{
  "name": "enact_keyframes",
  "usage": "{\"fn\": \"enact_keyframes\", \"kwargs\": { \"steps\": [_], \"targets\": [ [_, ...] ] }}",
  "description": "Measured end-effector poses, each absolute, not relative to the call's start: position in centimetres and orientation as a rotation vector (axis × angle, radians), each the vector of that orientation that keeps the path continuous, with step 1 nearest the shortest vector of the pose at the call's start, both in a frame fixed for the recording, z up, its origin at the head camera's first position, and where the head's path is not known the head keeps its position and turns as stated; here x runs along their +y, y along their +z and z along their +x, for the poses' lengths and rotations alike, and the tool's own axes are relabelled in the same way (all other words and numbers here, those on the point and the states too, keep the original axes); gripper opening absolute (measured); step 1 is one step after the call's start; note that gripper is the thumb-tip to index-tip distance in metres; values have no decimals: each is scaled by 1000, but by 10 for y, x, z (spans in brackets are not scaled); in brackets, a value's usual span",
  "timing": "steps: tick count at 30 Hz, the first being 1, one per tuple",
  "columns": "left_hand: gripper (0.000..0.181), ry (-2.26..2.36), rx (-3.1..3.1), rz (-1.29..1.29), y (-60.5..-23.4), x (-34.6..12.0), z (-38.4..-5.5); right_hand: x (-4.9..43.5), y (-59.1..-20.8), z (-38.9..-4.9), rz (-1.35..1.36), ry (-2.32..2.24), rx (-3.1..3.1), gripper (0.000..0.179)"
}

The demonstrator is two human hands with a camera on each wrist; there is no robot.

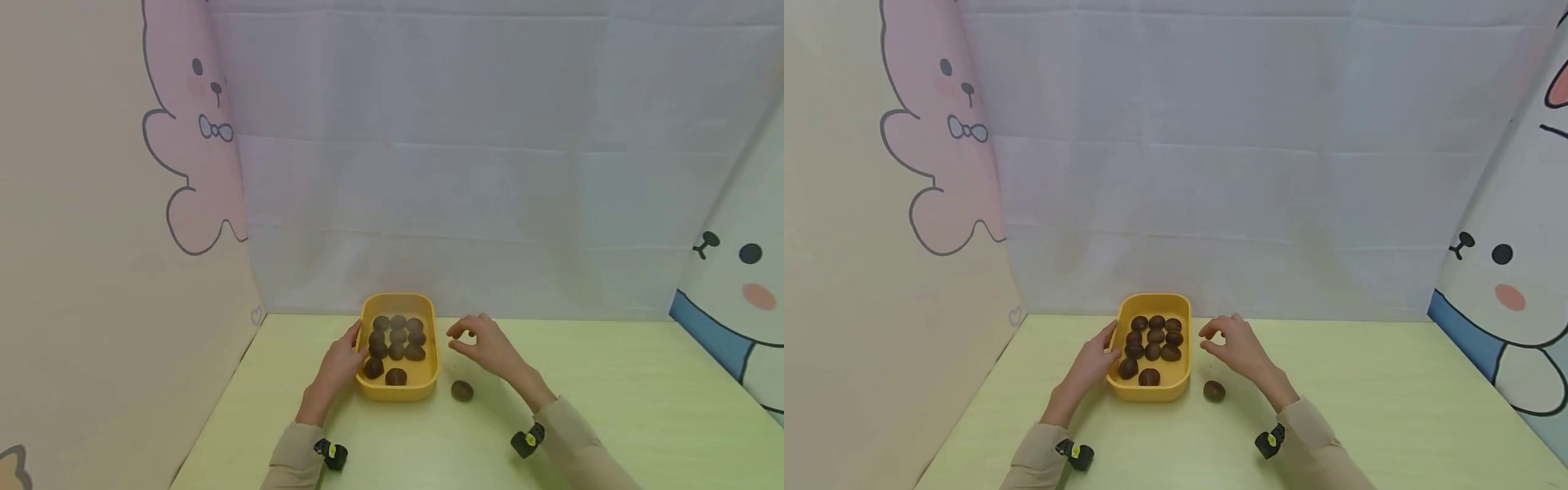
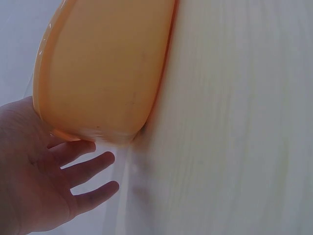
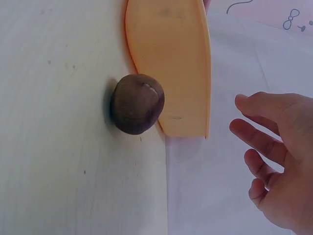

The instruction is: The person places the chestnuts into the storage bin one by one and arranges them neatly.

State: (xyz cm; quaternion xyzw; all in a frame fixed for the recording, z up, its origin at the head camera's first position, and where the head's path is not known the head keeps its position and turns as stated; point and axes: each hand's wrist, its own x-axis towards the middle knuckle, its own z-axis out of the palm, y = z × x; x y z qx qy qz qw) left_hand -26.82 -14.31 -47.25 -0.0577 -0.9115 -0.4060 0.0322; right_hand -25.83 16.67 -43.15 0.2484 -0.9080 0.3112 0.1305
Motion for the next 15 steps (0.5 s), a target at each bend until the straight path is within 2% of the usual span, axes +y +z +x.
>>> {"fn": "enact_keyframes", "kwargs": {
  "steps": [15],
  "targets": [
    [68, -1248, -2817, -178, -477, -143, -273, 194, -453, -239, 843, 971, -2989, 37]
  ]
}}
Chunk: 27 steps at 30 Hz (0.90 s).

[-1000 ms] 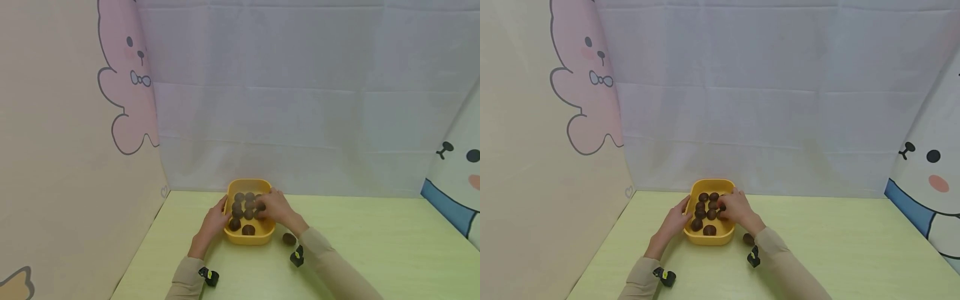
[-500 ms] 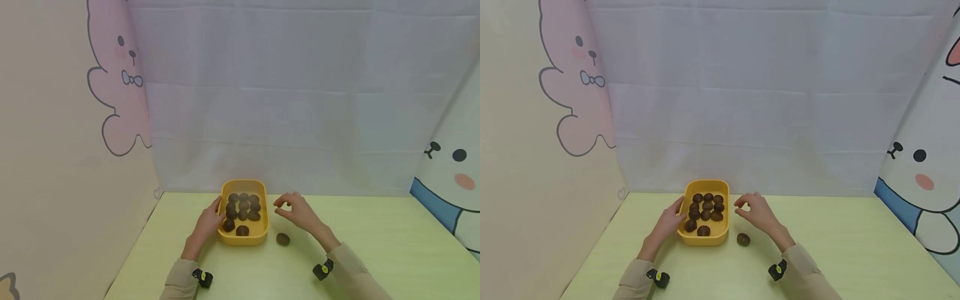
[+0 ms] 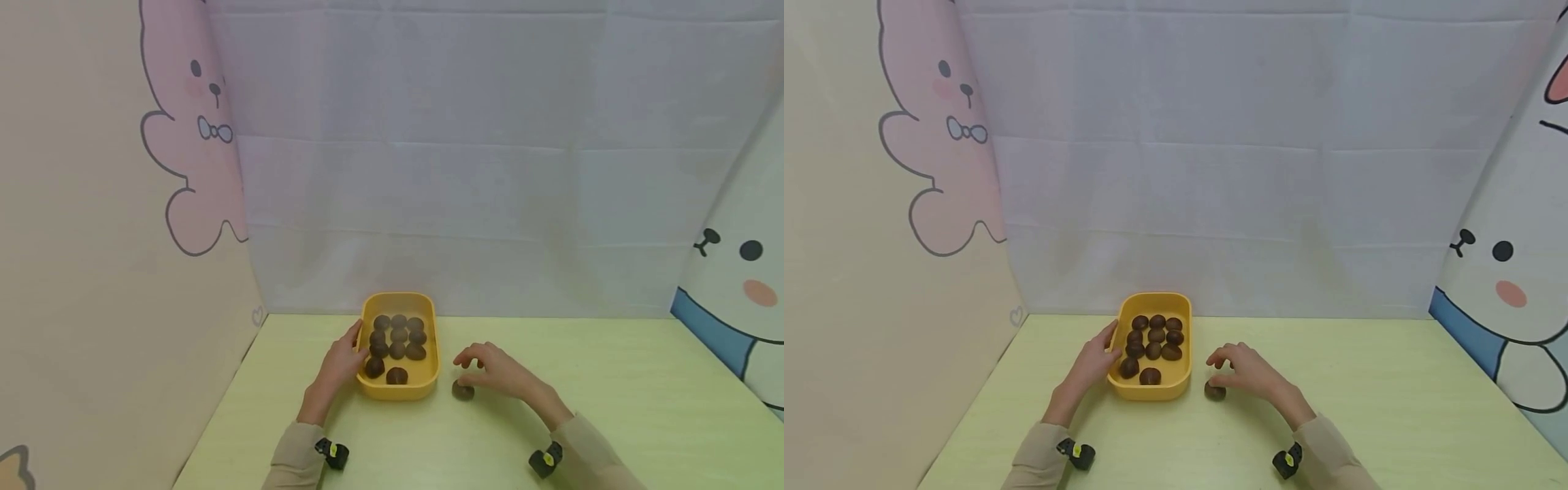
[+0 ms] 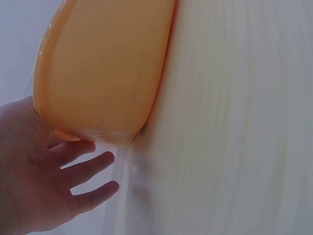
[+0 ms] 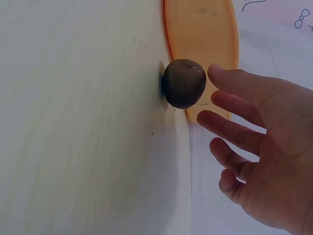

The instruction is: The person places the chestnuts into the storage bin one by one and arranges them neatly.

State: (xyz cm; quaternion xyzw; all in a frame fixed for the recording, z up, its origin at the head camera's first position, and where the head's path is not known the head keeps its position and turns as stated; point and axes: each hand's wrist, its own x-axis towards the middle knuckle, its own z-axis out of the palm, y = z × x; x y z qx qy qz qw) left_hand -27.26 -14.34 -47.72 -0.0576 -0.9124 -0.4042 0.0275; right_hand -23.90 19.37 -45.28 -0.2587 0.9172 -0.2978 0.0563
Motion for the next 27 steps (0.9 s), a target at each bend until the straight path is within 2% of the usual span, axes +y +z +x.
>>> {"fn": "enact_keyframes", "kwargs": {
  "steps": [7, 14, 27],
  "targets": [
    [69, -1266, -2817, -159, -475, -144, -271, 200, -457, -233, -831, -923, 2690, 42],
    [69, -1282, -2806, -168, -475, -145, -271, 200, -461, -232, -942, -923, 2631, 34],
    [68, -1285, -2809, -162, -477, -144, -271, 197, -452, -234, -1005, -936, 2690, 33]
  ]
}}
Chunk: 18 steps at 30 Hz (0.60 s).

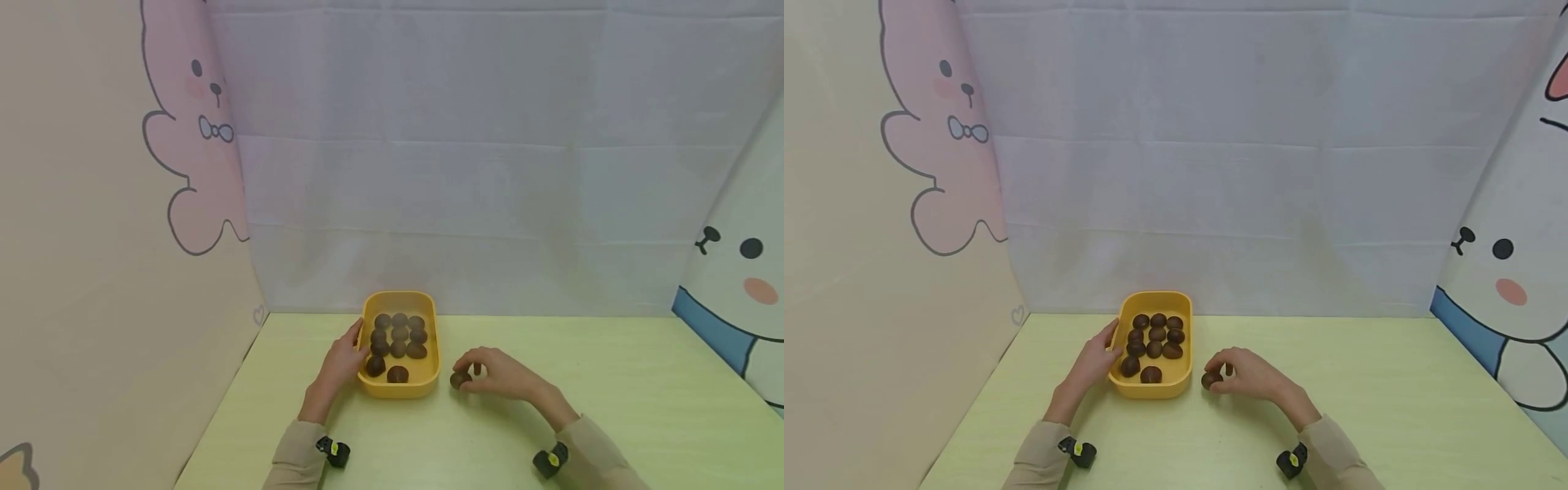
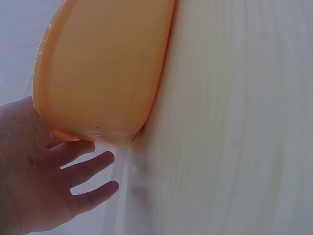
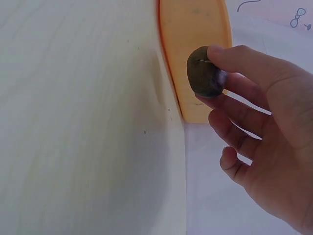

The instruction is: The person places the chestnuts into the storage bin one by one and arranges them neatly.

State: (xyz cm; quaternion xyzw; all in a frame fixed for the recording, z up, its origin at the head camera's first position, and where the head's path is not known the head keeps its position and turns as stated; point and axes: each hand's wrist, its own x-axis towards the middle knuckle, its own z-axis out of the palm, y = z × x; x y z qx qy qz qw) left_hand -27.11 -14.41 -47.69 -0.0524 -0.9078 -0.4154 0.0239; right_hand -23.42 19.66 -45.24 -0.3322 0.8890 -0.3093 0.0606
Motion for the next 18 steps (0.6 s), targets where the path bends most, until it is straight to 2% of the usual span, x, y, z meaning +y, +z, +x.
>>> {"fn": "enact_keyframes", "kwargs": {
  "steps": [18],
  "targets": [
    [67, -1251, -2808, -190, -474, -143, -268, 180, -413, -237, -1108, -958, 2792, 31]
  ]
}}
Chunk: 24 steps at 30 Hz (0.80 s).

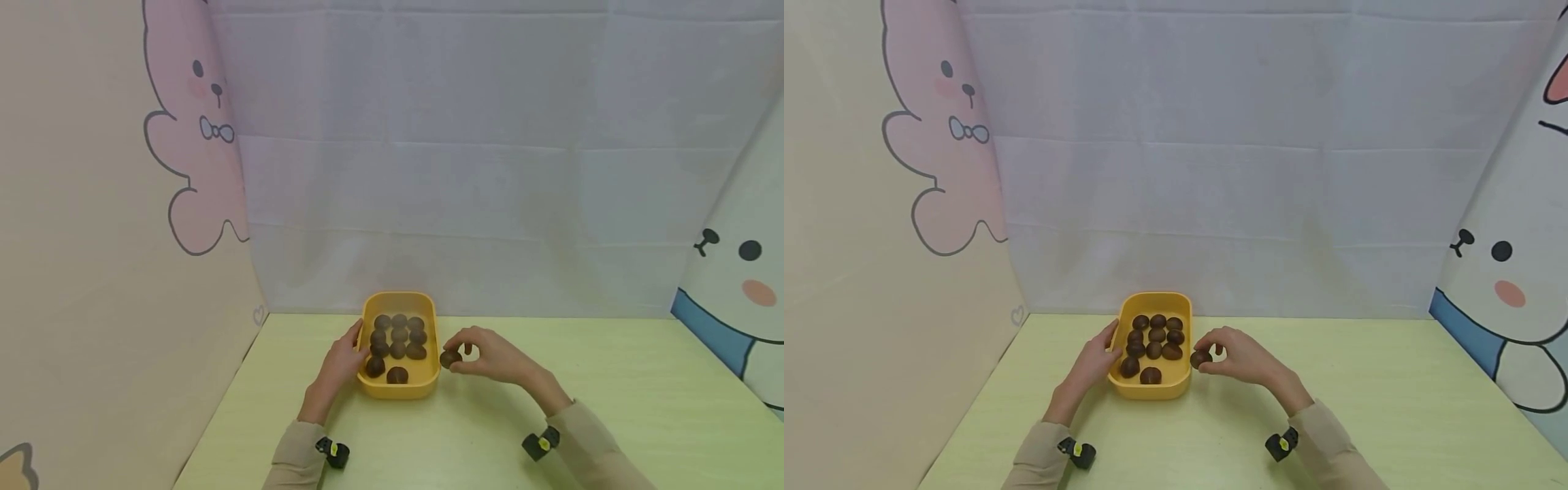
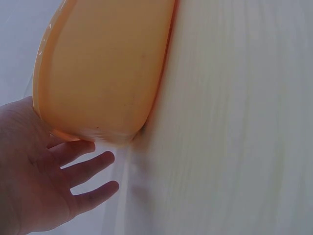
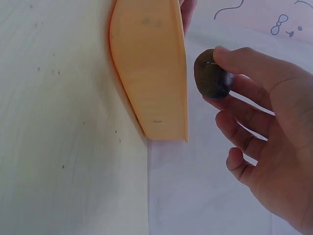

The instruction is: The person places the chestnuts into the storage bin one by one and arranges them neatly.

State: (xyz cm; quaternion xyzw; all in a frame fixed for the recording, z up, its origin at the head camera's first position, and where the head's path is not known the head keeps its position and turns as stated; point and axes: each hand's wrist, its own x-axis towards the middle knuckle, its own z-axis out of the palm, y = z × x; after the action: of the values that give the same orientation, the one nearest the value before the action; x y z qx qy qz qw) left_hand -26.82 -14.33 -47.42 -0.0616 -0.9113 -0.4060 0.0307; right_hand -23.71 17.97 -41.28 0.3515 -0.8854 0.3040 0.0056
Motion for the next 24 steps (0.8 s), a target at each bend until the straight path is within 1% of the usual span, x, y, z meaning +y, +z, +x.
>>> {"fn": "enact_keyframes", "kwargs": {
  "steps": [8, 16, 19, 24],
  "targets": [
    [68, -1259, -2794, -217, -475, -144, -268, 157, -405, -244, 1145, 909, -2738, 31],
    [68, -1272, -2798, -224, -474, -141, -267, 136, -416, -257, 1111, 793, -2778, 29],
    [68, -1265, -2800, -226, -474, -141, -267, 127, -421, -261, 1117, 707, -2796, 24],
    [68, -1259, -2795, -202, -474, -142, -268, 112, -424, -267, 1129, 560, -2787, 10]
  ]
}}
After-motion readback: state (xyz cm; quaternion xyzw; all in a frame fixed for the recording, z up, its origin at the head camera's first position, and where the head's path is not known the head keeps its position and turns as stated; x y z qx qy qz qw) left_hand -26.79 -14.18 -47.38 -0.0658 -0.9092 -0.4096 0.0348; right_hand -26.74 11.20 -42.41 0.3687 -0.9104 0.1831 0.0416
